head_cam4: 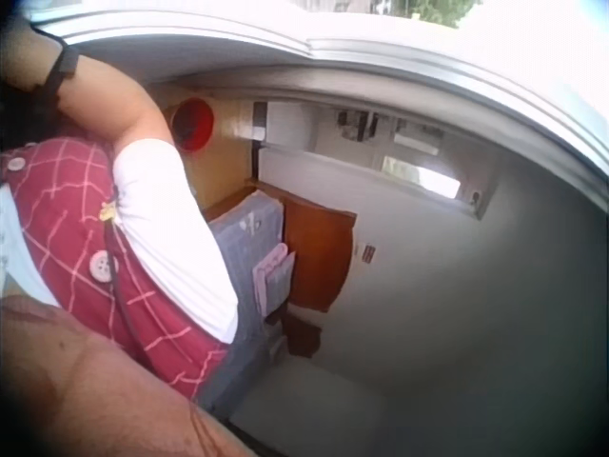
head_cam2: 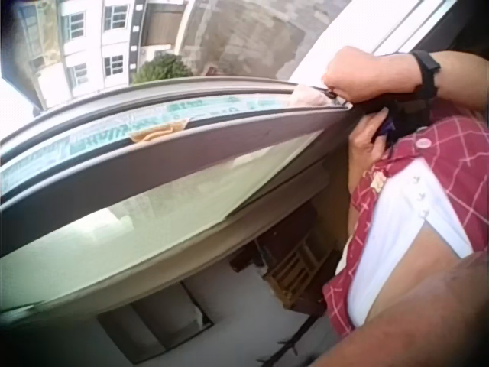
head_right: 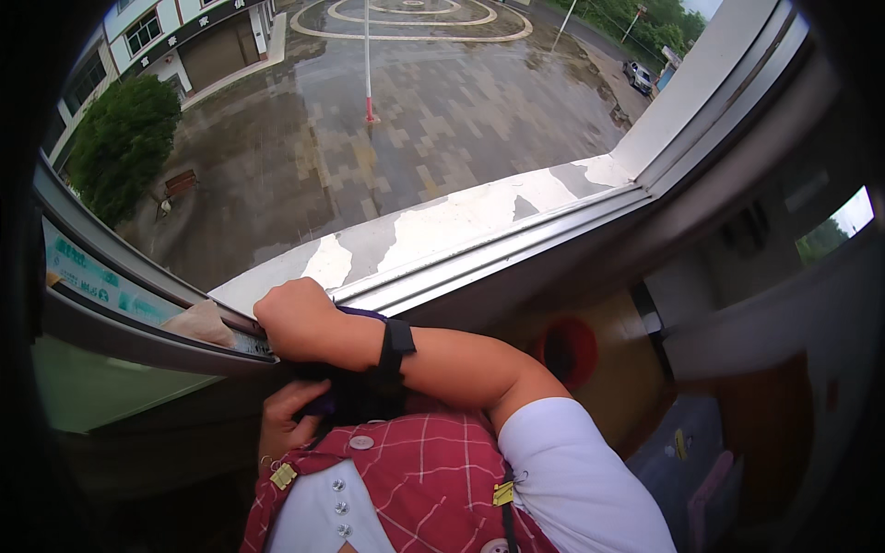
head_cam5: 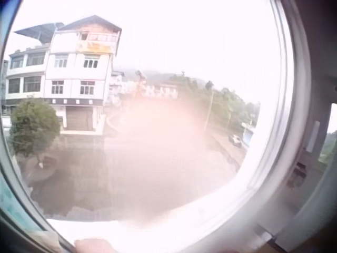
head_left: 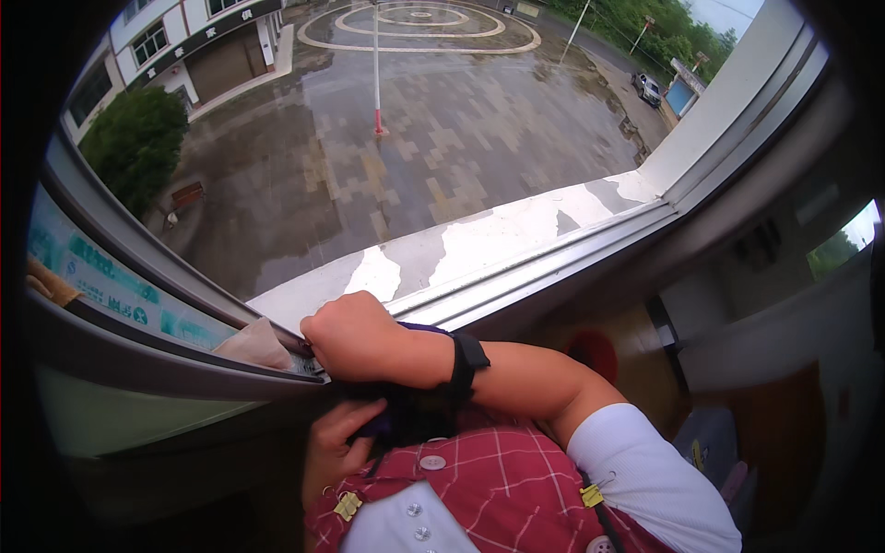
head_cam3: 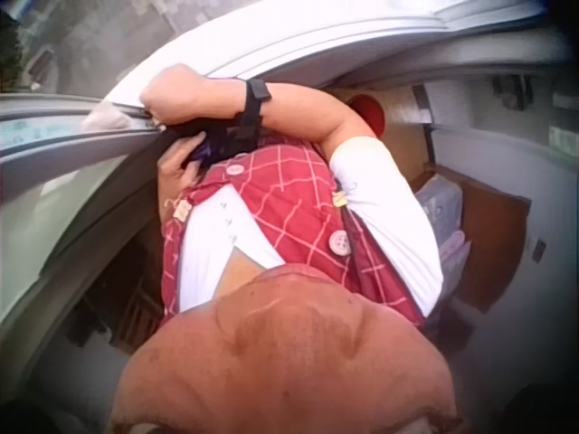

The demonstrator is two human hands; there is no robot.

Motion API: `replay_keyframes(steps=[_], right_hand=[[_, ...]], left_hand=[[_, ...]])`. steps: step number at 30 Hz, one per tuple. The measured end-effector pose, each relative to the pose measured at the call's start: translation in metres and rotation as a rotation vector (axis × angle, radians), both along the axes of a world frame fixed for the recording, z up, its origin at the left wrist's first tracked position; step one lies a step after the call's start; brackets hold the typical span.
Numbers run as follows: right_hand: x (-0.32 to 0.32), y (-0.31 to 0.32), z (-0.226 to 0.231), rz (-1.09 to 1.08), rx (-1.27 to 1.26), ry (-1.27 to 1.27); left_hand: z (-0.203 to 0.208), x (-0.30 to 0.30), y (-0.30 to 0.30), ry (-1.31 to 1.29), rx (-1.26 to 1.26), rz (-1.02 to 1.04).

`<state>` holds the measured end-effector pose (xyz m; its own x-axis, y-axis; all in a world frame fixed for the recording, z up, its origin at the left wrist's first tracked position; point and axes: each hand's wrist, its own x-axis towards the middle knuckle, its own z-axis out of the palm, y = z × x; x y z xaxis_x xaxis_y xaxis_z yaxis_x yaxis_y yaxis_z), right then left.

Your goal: The person wipes the lower track of a sliding window frame with a purple cloth and then slides the window back and forth several times.

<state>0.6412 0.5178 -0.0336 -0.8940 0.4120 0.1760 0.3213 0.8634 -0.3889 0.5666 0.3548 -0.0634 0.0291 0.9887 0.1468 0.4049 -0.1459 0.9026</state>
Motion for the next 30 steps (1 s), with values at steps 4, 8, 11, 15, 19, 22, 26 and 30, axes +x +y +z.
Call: replay_keyframes(steps=[4,8,11,15,19,22,26,30], right_hand=[[0.000,-0.002,-0.003,-0.067,-0.109,0.177],[-0.003,-0.002,-0.005,-0.044,-0.114,0.185],[0.000,-0.002,-0.006,-0.055,-0.167,0.143],[0.004,-0.002,-0.006,0.030,-0.084,0.147],[0.010,0.003,-0.001,0.122,-0.010,0.118],[0.016,0.008,0.008,0.194,0.060,0.062],[0.015,0.009,0.014,0.254,0.121,0.019],[0.013,0.009,0.013,0.271,0.207,-0.054]], left_hand=[[0.002,-0.002,0.002,0.005,-0.023,0.000],[0.001,-0.005,0.006,0.027,0.011,-0.068],[-0.001,-0.008,0.008,0.019,-0.023,-0.111],[-0.010,-0.012,0.006,0.036,0.046,-0.145],[-0.009,-0.014,0.001,0.036,0.015,-0.135],[-0.010,-0.017,-0.002,0.031,0.009,-0.123],[-0.010,-0.016,-0.001,0.030,-0.014,-0.108],[-0.007,-0.013,0.002,0.021,-0.007,-0.110]])
